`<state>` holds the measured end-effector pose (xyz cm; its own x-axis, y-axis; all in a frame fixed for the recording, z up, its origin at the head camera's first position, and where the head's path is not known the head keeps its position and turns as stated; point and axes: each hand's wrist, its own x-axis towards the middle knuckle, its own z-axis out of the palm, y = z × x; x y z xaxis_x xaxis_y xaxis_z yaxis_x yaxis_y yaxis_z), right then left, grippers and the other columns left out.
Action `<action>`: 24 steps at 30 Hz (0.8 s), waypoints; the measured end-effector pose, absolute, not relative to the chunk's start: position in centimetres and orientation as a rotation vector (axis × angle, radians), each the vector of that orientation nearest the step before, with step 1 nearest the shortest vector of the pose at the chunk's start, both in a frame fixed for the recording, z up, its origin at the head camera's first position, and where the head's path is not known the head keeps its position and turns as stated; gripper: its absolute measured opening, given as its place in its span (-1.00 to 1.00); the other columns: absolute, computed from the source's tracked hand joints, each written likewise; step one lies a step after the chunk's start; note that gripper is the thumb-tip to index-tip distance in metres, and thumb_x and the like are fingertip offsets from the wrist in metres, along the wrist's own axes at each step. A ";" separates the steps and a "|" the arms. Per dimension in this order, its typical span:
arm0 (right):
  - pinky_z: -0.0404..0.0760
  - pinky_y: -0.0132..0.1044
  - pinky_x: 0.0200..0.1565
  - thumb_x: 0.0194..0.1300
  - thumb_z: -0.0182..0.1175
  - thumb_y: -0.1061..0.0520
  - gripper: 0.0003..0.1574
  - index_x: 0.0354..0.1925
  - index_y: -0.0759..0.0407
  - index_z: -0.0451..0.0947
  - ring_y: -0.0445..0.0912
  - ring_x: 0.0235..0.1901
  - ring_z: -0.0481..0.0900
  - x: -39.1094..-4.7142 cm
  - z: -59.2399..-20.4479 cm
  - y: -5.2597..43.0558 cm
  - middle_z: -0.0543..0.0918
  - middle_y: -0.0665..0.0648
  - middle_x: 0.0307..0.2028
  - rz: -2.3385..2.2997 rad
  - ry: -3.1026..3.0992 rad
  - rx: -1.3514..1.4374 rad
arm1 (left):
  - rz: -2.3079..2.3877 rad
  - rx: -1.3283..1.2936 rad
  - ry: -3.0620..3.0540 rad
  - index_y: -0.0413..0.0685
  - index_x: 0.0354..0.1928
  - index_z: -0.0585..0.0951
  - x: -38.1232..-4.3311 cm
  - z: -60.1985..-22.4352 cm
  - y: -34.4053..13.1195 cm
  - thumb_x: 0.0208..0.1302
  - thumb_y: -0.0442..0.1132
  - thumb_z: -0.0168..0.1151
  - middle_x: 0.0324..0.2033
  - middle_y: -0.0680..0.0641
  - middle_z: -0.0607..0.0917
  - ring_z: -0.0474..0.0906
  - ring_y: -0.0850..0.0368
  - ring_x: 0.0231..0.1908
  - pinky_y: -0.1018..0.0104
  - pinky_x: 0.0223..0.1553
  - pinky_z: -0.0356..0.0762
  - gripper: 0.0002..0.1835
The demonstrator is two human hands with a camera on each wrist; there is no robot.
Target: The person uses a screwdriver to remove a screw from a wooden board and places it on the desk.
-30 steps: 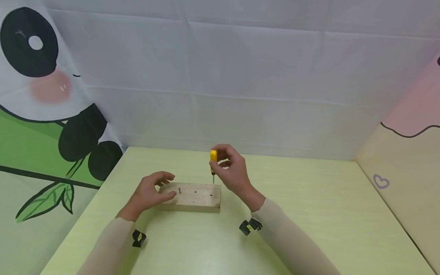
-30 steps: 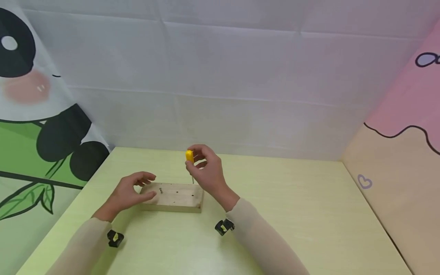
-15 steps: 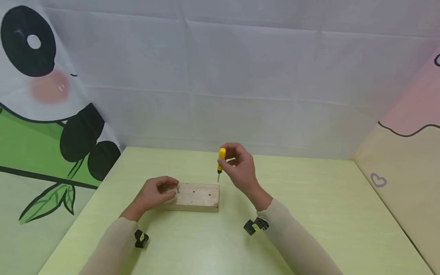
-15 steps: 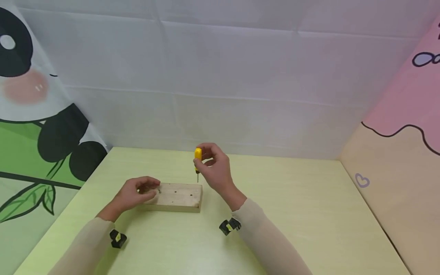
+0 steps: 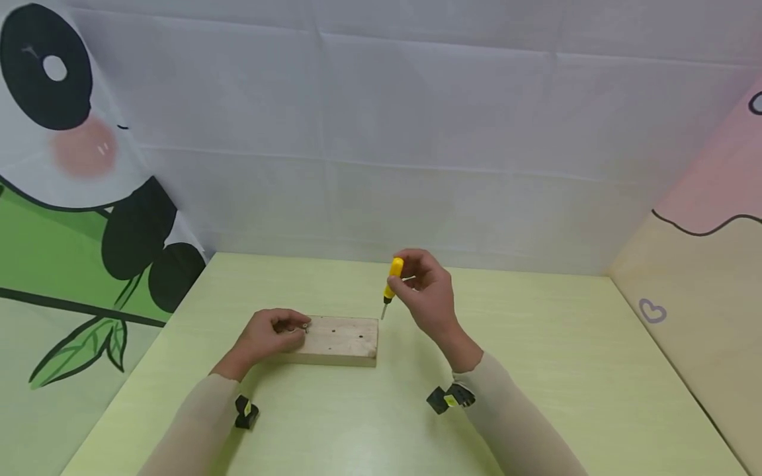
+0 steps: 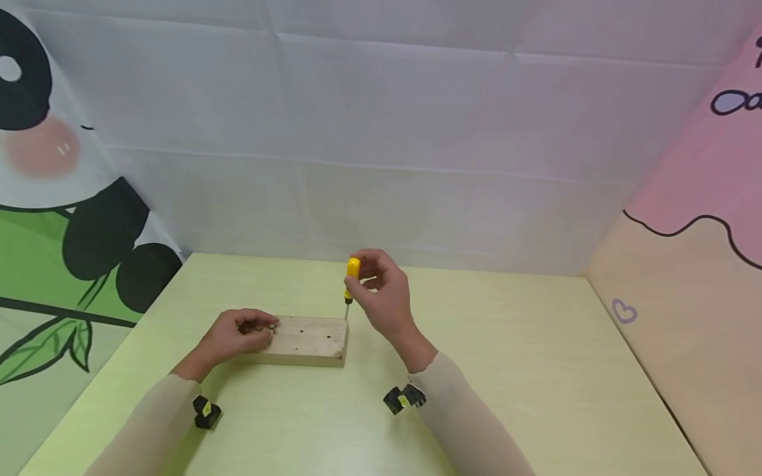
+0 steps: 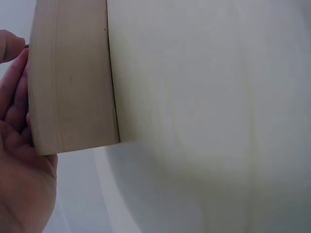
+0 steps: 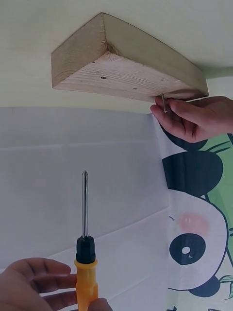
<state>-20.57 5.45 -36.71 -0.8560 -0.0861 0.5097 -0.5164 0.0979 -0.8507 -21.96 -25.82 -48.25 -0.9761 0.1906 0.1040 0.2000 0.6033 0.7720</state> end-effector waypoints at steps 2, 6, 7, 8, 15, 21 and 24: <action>0.60 -0.46 -0.30 0.16 0.22 0.47 -0.64 -0.04 0.48 0.46 -0.17 -0.34 0.53 -20.0 -36.1 5.5 0.58 0.41 -0.27 1.825 -2.043 0.592 | -1.342 -0.343 -2.795 0.03 -0.17 0.75 -21.9 -48.3 -25.9 0.10 -0.22 0.37 -0.20 -0.03 0.76 0.58 0.29 -0.30 0.46 -0.27 0.55 -0.78; 0.62 -0.48 -0.32 0.16 0.23 0.44 -0.66 -0.05 0.44 0.47 -0.19 -0.37 0.54 -19.8 -36.0 5.7 0.57 0.37 -0.29 1.835 -2.004 0.602 | -1.358 -0.355 -2.757 0.03 -0.19 0.76 -21.9 -48.4 -26.0 0.12 -0.20 0.40 -0.20 -0.05 0.76 0.60 0.33 -0.27 0.46 -0.25 0.56 -0.81; 0.63 -0.48 -0.32 0.16 0.23 0.43 -0.66 -0.05 0.41 0.48 -0.19 -0.37 0.54 -20.1 -36.3 5.8 0.58 0.36 -0.29 1.836 -1.992 0.607 | -1.364 -0.361 -2.746 0.03 -0.19 0.77 -21.9 -48.5 -25.9 0.12 -0.21 0.40 -0.21 -0.05 0.76 0.60 0.34 -0.27 0.46 -0.24 0.57 -0.81; 0.63 -0.47 -0.33 0.16 0.24 0.43 -0.65 -0.05 0.41 0.48 -0.20 -0.37 0.54 -20.4 -36.6 5.9 0.58 0.34 -0.29 1.838 -1.978 0.611 | -1.364 -0.366 -2.739 0.03 -0.20 0.77 -21.9 -48.5 -25.9 0.11 -0.21 0.41 -0.22 -0.05 0.77 0.60 0.35 -0.27 0.46 -0.23 0.57 -0.82; 0.63 -0.47 -0.33 0.16 0.25 0.42 -0.63 -0.03 0.41 0.47 -0.18 -0.36 0.56 -21.3 -37.3 6.3 0.58 0.32 -0.28 1.862 -1.941 0.626 | -1.303 -0.358 -2.739 0.05 -0.25 0.78 -22.2 -48.8 -25.6 0.11 -0.22 0.41 -0.27 -0.01 0.77 0.61 0.27 -0.26 0.41 -0.21 0.56 -0.86; 0.62 -0.46 -0.35 0.17 0.25 0.41 -0.64 -0.03 0.40 0.48 -0.15 -0.36 0.55 -21.7 -37.4 6.6 0.58 0.29 -0.28 1.879 -1.939 0.611 | -1.294 -0.303 -2.765 0.06 -0.26 0.78 -22.3 -48.6 -25.4 0.11 -0.20 0.42 -0.27 0.00 0.77 0.64 0.14 -0.20 0.37 -0.17 0.57 -0.87; 0.62 -0.46 -0.35 0.17 0.25 0.40 -0.65 -0.04 0.37 0.49 -0.15 -0.35 0.55 -21.9 -37.5 6.6 0.58 0.29 -0.28 1.878 -1.945 0.609 | -1.286 -0.271 -2.782 0.05 -0.26 0.78 -22.2 -48.4 -25.4 0.11 -0.18 0.42 -0.25 -0.02 0.78 0.65 0.10 -0.18 0.31 -0.14 0.57 -0.87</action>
